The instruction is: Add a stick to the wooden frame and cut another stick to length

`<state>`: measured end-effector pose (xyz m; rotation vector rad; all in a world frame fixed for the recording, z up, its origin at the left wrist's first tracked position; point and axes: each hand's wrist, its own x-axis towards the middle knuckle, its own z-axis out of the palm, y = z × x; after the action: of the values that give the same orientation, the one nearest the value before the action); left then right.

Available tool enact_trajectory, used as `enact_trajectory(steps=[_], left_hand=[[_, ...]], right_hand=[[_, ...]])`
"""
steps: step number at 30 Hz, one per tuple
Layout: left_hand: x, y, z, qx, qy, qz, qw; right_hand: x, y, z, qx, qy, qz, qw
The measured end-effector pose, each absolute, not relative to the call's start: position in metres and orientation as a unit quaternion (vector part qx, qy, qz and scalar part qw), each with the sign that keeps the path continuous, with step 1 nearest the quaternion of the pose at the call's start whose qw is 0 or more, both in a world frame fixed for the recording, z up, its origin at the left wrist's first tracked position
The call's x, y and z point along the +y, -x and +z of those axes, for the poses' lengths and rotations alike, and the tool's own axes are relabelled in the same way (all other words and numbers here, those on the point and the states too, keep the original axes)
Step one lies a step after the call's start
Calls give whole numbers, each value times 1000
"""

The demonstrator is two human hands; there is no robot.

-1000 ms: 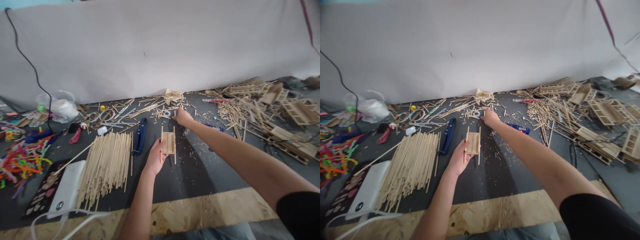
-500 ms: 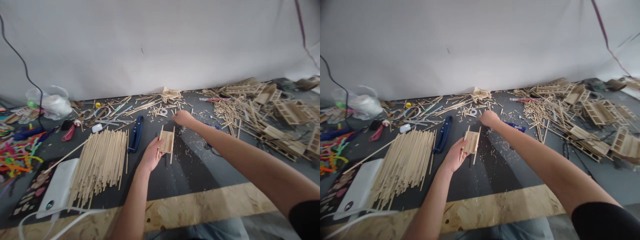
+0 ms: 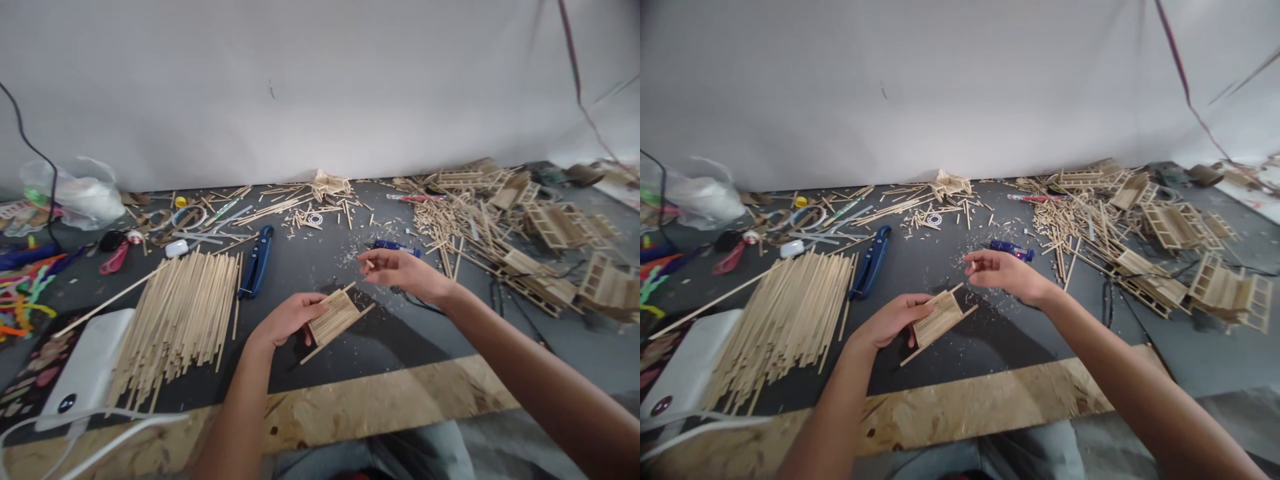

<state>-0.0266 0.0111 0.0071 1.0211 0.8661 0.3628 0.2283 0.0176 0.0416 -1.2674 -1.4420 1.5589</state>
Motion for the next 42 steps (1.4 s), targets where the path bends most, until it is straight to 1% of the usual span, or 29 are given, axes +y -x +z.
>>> enact_trajectory(steps=[2, 5, 10, 15, 18, 26, 28, 32, 34, 38, 42], left_hand=[[11, 28, 8, 391, -469, 154, 777], [12, 29, 9, 386, -473, 127, 782], [13, 31, 10, 399, -493, 101, 767], [14, 31, 9, 419, -505, 70, 751], [14, 31, 8, 421, -509, 74, 747], [12, 29, 10, 400, -535, 76, 741], [11, 28, 13, 385, -544, 88, 740], [7, 26, 15, 399, -567, 94, 715], [6, 24, 14, 420, -565, 116, 701], [6, 19, 8, 451, -538, 184, 688], [5, 15, 3, 465, -532, 214, 675]], right_hand=[[10, -227, 41, -549, 491, 588, 333], [7, -222, 40, -563, 521, 540, 346], [9, -212, 40, -658, 495, 471, 316], [9, -200, 33, -677, 474, 483, 288], [9, -195, 30, -681, 477, 481, 280], [9, -189, 31, -660, 474, 488, 318], [7, -188, 30, -644, 481, 487, 343], [5, -190, 30, -554, 503, 463, 475], [4, -193, 32, -515, 507, 454, 521], [0, -200, 34, -457, 524, 452, 559], [-8, -199, 31, -409, 534, 477, 566]])
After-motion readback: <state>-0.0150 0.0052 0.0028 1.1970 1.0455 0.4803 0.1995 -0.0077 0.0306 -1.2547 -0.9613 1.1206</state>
